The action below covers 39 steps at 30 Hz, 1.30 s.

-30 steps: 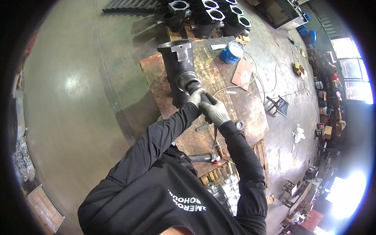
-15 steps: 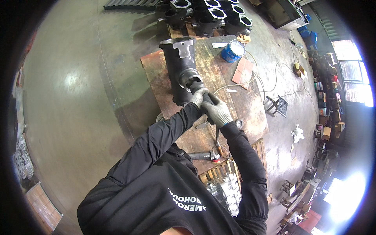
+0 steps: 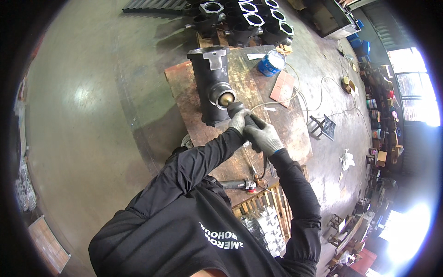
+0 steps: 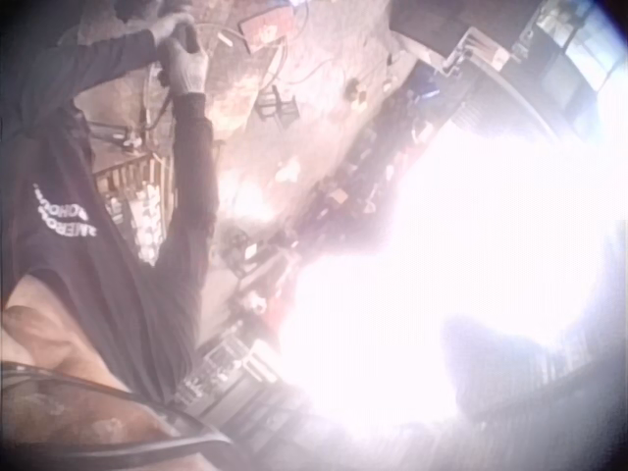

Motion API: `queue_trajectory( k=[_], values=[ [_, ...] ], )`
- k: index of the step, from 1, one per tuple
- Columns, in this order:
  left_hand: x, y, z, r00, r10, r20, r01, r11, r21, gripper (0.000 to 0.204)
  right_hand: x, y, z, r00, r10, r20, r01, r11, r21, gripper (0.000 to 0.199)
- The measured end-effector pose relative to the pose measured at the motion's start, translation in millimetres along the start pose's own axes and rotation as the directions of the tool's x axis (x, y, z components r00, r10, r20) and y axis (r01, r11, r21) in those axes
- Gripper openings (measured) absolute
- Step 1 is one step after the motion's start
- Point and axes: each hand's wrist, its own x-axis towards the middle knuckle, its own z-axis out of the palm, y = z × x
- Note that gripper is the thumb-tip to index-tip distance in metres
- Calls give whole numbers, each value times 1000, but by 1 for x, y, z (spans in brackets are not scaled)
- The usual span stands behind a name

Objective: The person uses an angle grinder to smooth the exterior and interior surfaces of a large metal pipe fitting on a workbench. They rotate the part and reposition it to access different areas, then switch to a smaller rotary tool to finish the interior bore before returning to the angle grinder for additional exterior grinding.

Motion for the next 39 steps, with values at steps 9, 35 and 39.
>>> queue_trajectory(
  k=[9,35,39],
  values=[
    [74,36,-30,967,-253,22,252,967,41,49,47,7,22,999,-24,-23,24,999,22,65],
    [-4,5,-8,990,54,-132,-41,994,98,33,15,16,10,999,30,30,-30,999,-14,63],
    [15,16,-15,993,-21,-115,33,995,98,37,28,17,17,1000,10,28,-10,1000,10,65]
  ],
)
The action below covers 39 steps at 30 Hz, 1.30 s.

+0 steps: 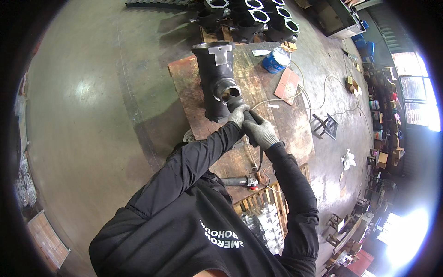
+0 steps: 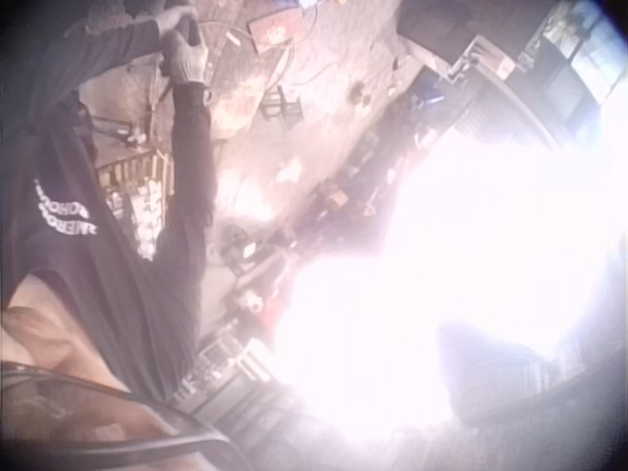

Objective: The person uses an angle grinder to smooth the exterior and interior surfaces of a large metal pipe fitting on a workbench. They rotate the part and reposition it to access different areas, then switch to a smaller rotary tool to finish the interior bore before returning to the angle grinder for additional exterior grinding.

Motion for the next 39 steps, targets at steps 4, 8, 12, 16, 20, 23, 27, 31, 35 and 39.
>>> queue_trajectory(
  k=[4,8,12,16,20,23,27,31,35,39],
  values=[
    [-9,-13,-3,995,103,-5,-103,995,8,36,-10,5,-1,1000,-6,-11,6,1000,0,65],
    [-26,-32,0,995,95,-14,-95,995,16,35,-31,11,-6,997,29,-70,-27,999,32,63],
    [-33,-23,-1,994,103,-47,-103,995,1,43,-30,10,-4,1000,-15,-1,15,999,41,62],
    [-35,-2,-3,996,78,-47,-77,997,16,44,-19,9,2,999,-37,-19,39,996,85,65],
    [-25,15,-6,997,73,-33,-68,989,133,49,-10,17,7,998,-52,-23,56,976,213,67],
    [-15,12,-10,986,105,-127,-67,960,272,45,-13,28,5,997,-51,-63,66,961,270,66],
    [-18,-1,-14,998,29,-63,-14,974,228,40,-22,37,0,998,-17,-61,33,960,278,64],
    [-32,9,-13,993,66,-98,-35,956,291,41,-22,37,0,995,-97,-34,102,957,271,66],
    [-34,7,-7,1000,-12,26,3,950,311,38,-26,40,-4,996,-46,-73,66,949,309,68],
    [-41,-3,-14,994,38,-105,1,936,352,34,-41,46,-2,998,-31,-55,45,958,283,67]
  ],
)
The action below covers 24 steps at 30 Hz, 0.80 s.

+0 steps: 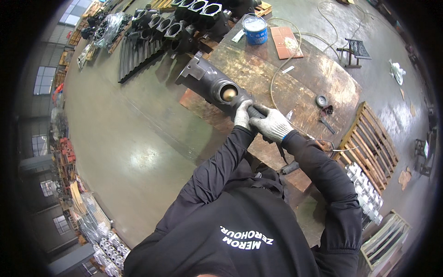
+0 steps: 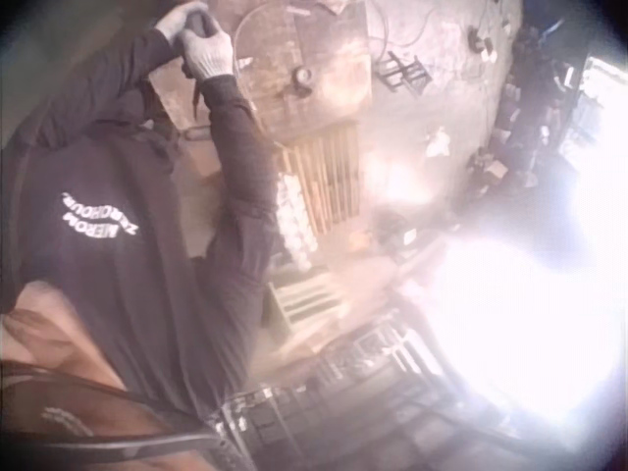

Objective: The person uses an angle grinder to smooth the exterior and interior surfaces of a large metal pipe fitting on a workbench. They rotate the part and reposition it to access different areas, then switch to a smaller rotary tool to finish the interior bore before returning to the angle grinder for additional exterior grinding.

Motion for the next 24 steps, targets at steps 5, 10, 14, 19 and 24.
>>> queue_trajectory(
  k=[5,10,14,19,24],
  values=[
    [-15,10,-6,996,11,92,-14,999,31,37,-1,6,-2,997,-63,42,59,996,73,68],
    [-47,-18,4,991,132,-17,-126,972,199,45,-23,46,-3,995,-90,-32,94,981,171,65],
    [-68,-52,5,979,197,-49,-159,896,415,39,-49,104,-6,946,-305,-110,323,920,223,67],
    [-74,-94,9,987,132,94,-162,851,499,42,-75,159,-13,952,-277,-133,307,826,474,87],
    [-68,-122,15,975,93,200,-200,754,626,53,-71,184,-17,965,-79,-248,191,863,468,108]
  ],
)
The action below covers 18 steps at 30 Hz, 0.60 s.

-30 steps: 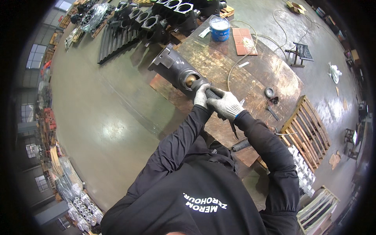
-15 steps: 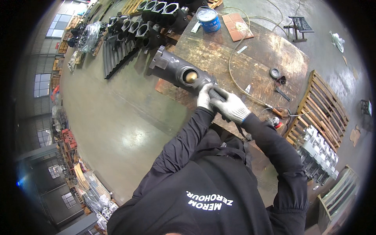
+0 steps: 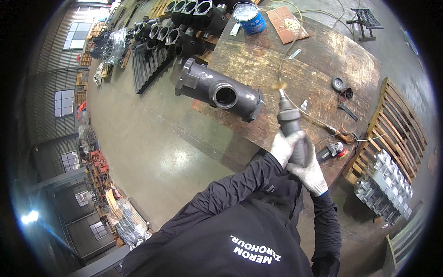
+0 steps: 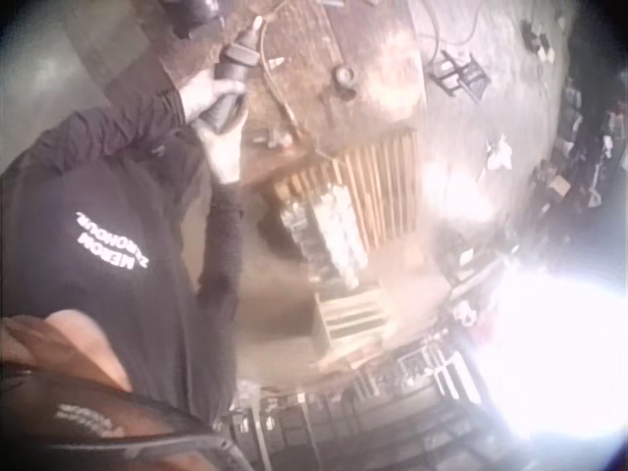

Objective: The person uses an angle grinder to smooth the exterior and interior surfaces of a large metal pipe fitting on a workbench. They rotate the part and reposition it to access different areas, then switch to a smaller rotary tool to finish the interior bore before returning to the angle grinder for additional exterior grinding.

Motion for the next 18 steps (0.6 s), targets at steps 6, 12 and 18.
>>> queue_trajectory(
  k=[6,12,18],
  values=[
    [13,30,-16,978,77,193,-179,783,596,60,24,23,11,968,120,-220,-95,988,120,94],
    [13,120,-147,668,735,113,-595,436,675,32,56,35,15,897,249,-366,-110,926,360,63],
    [89,256,-312,293,923,249,-156,-211,965,59,106,54,32,743,386,-547,-131,885,447,50]
  ],
)
